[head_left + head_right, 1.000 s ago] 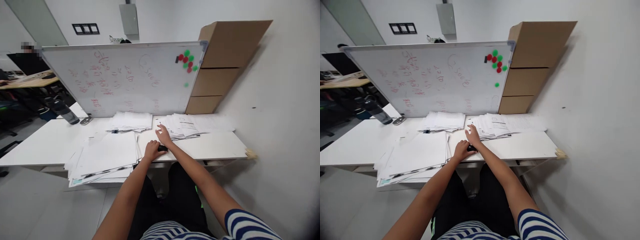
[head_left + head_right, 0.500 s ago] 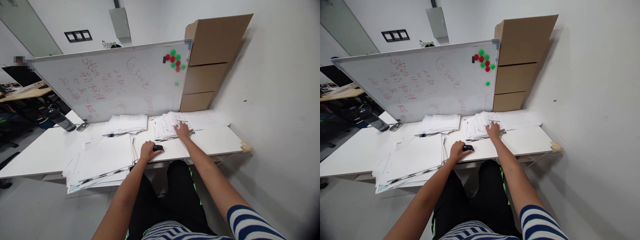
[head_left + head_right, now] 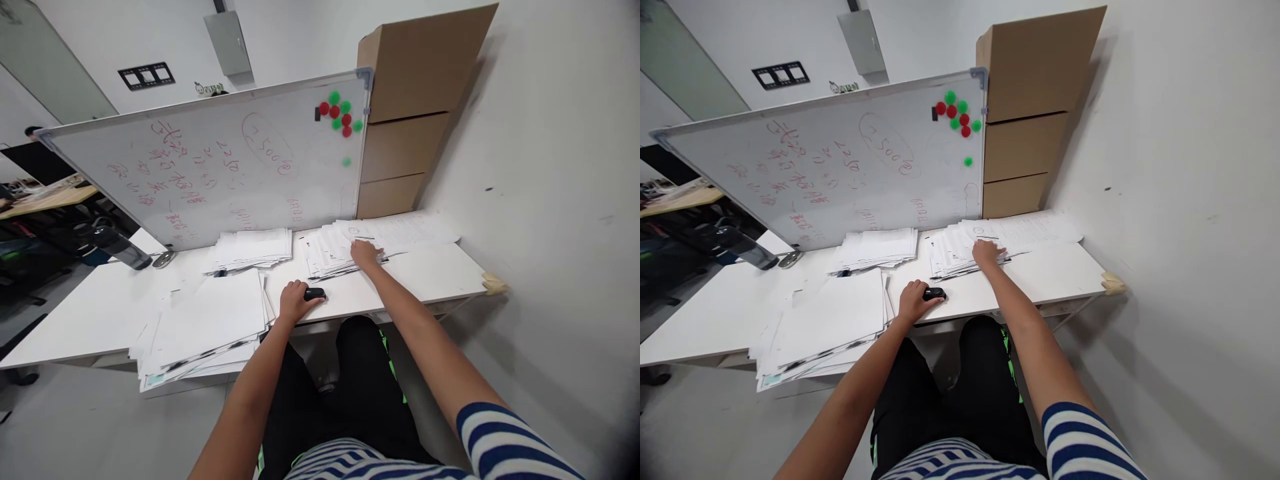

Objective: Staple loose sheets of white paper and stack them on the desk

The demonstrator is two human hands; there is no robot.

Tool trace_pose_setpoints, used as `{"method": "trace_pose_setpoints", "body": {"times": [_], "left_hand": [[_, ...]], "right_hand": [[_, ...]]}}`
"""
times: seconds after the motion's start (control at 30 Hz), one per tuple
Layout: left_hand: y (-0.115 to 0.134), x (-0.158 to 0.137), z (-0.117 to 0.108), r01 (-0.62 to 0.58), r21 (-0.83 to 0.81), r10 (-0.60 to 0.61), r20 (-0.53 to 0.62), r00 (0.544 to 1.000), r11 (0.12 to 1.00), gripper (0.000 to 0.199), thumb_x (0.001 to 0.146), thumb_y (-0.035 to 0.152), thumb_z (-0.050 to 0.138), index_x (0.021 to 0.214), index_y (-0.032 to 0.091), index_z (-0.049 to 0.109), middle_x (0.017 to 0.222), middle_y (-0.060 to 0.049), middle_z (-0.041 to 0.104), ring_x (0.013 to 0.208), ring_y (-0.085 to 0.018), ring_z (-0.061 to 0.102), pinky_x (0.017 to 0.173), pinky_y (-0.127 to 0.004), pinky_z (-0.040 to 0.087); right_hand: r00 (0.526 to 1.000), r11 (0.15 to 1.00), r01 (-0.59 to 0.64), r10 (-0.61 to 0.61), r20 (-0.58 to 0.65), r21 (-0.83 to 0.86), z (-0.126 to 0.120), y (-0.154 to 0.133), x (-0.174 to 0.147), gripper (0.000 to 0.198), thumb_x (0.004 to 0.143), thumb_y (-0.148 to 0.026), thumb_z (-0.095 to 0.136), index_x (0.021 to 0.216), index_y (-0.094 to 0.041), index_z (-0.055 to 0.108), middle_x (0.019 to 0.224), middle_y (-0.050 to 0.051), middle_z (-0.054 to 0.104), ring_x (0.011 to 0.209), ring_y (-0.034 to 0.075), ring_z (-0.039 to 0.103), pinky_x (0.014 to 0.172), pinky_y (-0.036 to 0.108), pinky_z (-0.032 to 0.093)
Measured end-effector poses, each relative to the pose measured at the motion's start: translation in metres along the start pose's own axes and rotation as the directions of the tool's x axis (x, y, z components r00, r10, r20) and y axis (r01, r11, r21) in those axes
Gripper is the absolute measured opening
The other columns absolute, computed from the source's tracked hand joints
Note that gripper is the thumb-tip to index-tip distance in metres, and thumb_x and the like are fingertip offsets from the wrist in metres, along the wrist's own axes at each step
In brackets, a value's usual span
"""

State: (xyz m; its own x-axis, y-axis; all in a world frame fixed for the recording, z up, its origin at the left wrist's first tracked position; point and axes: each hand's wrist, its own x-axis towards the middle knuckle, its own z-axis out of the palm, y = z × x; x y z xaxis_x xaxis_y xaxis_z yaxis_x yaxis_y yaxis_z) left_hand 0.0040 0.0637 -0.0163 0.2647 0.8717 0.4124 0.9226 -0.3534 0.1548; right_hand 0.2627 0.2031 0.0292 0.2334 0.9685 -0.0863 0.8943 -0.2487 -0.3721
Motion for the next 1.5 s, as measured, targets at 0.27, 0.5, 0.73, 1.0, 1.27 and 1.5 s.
{"method": "trace_pose_setpoints", "body": {"times": [0.27, 0.5, 0.73, 1.0, 1.27, 1.5], "left_hand": [[0.001, 0.0, -0.001, 0.011, 0.016, -0.011, -0.006, 1.0, 1.0, 0.057, 0.079, 0.076, 0.057, 0.088, 0.02, 0.063, 0.087, -0.008, 0.062, 0.087, -0.023, 0.055, 0.072, -0.034, 0.038], [0.002, 0.0, -0.002, 0.023, -0.002, -0.023, 0.005, 1.0, 1.0, 0.058, 0.08, 0.077, 0.055, 0.09, 0.02, 0.063, 0.089, -0.008, 0.062, 0.087, -0.023, 0.054, 0.072, -0.034, 0.037], [0.004, 0.001, -0.003, 0.045, -0.039, -0.044, 0.022, 0.999, 0.998, 0.056, 0.079, 0.075, 0.059, 0.089, 0.02, 0.064, 0.089, -0.01, 0.062, 0.089, -0.025, 0.054, 0.073, -0.035, 0.036], [0.002, 0.001, 0.002, 0.06, -0.035, -0.059, 0.016, 0.998, 0.998, 0.056, 0.079, 0.074, 0.059, 0.091, 0.02, 0.065, 0.09, -0.011, 0.062, 0.091, -0.026, 0.055, 0.074, -0.035, 0.036], [0.004, 0.001, -0.002, 0.123, -0.065, -0.127, -0.071, 0.989, 0.99, 0.047, 0.085, 0.06, 0.062, 0.107, 0.019, 0.065, 0.108, -0.015, 0.066, 0.109, -0.032, 0.056, 0.093, -0.042, 0.038], [0.012, -0.008, -0.016, 0.05, -0.341, -0.143, -0.254, 0.956, 0.939, 0.069, 0.082, 0.051, 0.067, 0.137, 0.015, 0.046, 0.147, -0.023, 0.045, 0.142, -0.037, 0.035, 0.116, -0.053, 0.023]], "right_hand": [[0.993, 0.987, 0.113, -0.115, -0.007, -0.116, -0.011, 0.004, 0.0, 0.056, 0.098, -0.05, 0.039, 0.137, -0.011, 0.051, 0.115, 0.021, 0.068, 0.111, 0.033, 0.064, 0.09, 0.041, 0.046], [0.978, 0.949, 0.208, -0.194, 0.081, -0.238, -0.019, 0.008, 0.009, 0.05, 0.097, -0.05, 0.04, 0.124, -0.015, 0.063, 0.115, 0.017, 0.07, 0.107, 0.031, 0.065, 0.084, 0.036, 0.048], [0.975, 0.948, 0.215, -0.194, 0.11, -0.235, -0.019, 0.006, 0.007, 0.044, 0.099, -0.034, 0.036, 0.125, -0.011, 0.063, 0.122, 0.02, 0.067, 0.112, 0.03, 0.063, 0.09, 0.037, 0.046], [0.991, 0.951, 0.12, -0.098, 0.092, -0.284, 0.002, -0.008, -0.009, 0.047, 0.091, -0.011, 0.041, 0.136, -0.003, 0.051, 0.127, 0.026, 0.063, 0.132, 0.035, 0.048, 0.109, 0.053, 0.032], [0.871, 0.913, 0.398, -0.407, -0.275, -0.089, -0.059, -0.019, -0.074, 0.044, 0.103, -0.025, 0.024, 0.104, -0.018, 0.068, 0.115, 0.011, 0.071, 0.134, 0.028, 0.048, 0.119, 0.063, 0.004], [0.56, 0.649, 0.755, -0.712, -0.424, -0.091, -0.152, -0.011, -0.142, 0.053, 0.101, -0.058, 0.033, 0.075, -0.022, 0.063, 0.072, 0.003, 0.065, 0.076, 0.02, 0.06, 0.106, 0.042, 0.038]]}}
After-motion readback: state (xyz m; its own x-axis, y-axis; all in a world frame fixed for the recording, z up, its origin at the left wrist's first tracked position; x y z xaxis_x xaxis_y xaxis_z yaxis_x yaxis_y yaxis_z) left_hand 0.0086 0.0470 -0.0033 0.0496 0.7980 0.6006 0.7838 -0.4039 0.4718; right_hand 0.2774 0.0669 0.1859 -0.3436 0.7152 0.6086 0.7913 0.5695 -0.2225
